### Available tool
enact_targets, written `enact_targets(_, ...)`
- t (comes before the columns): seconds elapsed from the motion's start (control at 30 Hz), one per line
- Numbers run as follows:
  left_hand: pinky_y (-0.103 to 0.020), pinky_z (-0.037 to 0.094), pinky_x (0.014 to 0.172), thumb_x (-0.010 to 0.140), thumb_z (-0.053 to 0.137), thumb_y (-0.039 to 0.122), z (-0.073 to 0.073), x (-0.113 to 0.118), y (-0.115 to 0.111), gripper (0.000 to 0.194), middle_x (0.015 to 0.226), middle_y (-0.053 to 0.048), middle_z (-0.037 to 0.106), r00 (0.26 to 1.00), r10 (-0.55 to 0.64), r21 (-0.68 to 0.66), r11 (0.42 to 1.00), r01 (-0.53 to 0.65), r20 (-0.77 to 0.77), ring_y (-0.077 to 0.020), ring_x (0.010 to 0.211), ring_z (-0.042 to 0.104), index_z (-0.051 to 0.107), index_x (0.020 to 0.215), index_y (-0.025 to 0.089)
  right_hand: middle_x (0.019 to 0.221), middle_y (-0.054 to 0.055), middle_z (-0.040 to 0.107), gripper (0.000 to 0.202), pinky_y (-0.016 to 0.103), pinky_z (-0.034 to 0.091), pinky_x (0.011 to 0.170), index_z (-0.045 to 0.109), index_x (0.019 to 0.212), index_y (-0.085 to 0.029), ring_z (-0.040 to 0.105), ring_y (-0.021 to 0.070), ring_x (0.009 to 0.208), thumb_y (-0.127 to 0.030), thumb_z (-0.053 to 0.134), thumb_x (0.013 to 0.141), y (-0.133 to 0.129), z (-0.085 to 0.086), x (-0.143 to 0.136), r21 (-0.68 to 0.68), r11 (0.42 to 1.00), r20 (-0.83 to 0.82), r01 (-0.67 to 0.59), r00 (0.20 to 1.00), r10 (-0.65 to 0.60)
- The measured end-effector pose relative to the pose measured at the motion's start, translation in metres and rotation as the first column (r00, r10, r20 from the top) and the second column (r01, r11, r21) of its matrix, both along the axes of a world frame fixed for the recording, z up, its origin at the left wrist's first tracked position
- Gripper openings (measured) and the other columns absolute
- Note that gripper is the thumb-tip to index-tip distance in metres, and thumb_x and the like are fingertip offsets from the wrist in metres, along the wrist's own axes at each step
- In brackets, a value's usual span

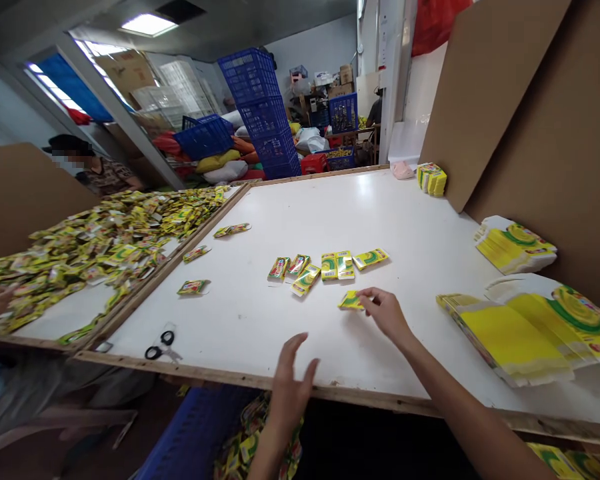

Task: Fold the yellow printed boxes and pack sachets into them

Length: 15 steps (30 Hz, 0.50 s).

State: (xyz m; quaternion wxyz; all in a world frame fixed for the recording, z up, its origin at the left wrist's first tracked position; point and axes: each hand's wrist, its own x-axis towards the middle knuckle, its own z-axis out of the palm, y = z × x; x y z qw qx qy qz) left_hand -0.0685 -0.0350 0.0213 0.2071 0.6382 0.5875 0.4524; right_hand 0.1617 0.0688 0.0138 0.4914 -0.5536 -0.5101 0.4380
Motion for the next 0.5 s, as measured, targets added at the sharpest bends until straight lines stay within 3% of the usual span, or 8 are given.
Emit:
enact_targets(0.07, -0.046, 0.037, 0.106, 0.079, 0.068, 0.027, -0.007, 0.032, 0.018, 0.045, 0.129, -0.011, 0.059, 0.985, -0.154, 0.024, 0.988, 0.153, 0.079, -0.0292, 0.124, 0.05, 0.058, 0.122, 0.024, 0.061, 0.0, 0.066, 0.021, 0.027, 0.049, 0.05, 0.073, 0.085, -0.018, 0.058, 0.0146, 0.05, -0.036, 0.062, 0.082, -0.025, 0.012, -0.014, 0.039, 0.994, -0.052, -0.098, 0.994, 0.1)
enact_targets(0.17, -0.041, 0.046, 0.093, 0.084, 0.061, 0.024, -0.016, 0.056, 0.032, 0.028, 0.11, -0.009, 0.067, 0.952, -0.256, -0.024, 0.964, 0.263, 0.169, -0.0257, 0.104, 0.061, 0.063, 0.113, 0.024, 0.062, 0.0, 0.066, 0.029, 0.027, 0.051, 0.052, 0.07, 0.097, -0.018, 0.059, 0.0148, 0.051, -0.041, 0.058, 0.085, -0.052, 0.02, -0.021, 0.088, 0.981, -0.112, -0.17, 0.977, 0.18)
enact_targets(0.27, -0.035, 0.049, 0.08, 0.086, 0.057, 0.022, -0.024, 0.056, 0.031, 0.031, 0.1, -0.008, 0.069, 0.939, -0.258, -0.079, 0.956, 0.282, 0.227, -0.0218, 0.089, 0.063, 0.056, 0.117, 0.023, 0.07, 0.0, 0.064, 0.037, 0.029, 0.051, 0.06, 0.057, 0.12, -0.02, 0.06, 0.0163, 0.061, -0.042, 0.051, 0.09, -0.068, 0.009, -0.015, 0.14, 0.99, -0.114, -0.033, 0.992, 0.049)
enact_targets(0.37, -0.035, 0.049, 0.081, 0.087, 0.055, 0.023, -0.027, 0.046, 0.023, 0.044, 0.096, -0.006, 0.069, 0.917, -0.259, -0.135, 0.941, 0.31, 0.304, -0.0195, 0.086, 0.063, 0.041, 0.129, 0.023, 0.09, 0.006, 0.066, 0.035, 0.033, 0.051, 0.071, 0.055, 0.117, -0.021, 0.062, 0.0203, 0.08, -0.041, 0.056, 0.088, -0.078, -0.013, -0.01, 0.181, 0.98, -0.075, 0.08, 0.995, -0.067)
enact_targets(0.5, -0.032, 0.05, 0.078, 0.086, 0.059, 0.024, -0.023, 0.04, 0.018, 0.046, 0.095, -0.005, 0.07, 0.866, -0.331, -0.209, 0.88, 0.427, 0.375, -0.0183, 0.083, 0.064, 0.044, 0.13, 0.024, 0.098, 0.008, 0.07, 0.028, 0.034, 0.054, 0.074, 0.063, 0.104, -0.022, 0.066, 0.0229, 0.086, -0.043, 0.058, 0.087, -0.086, -0.033, -0.013, 0.169, 0.984, -0.054, -0.054, 0.996, 0.064)
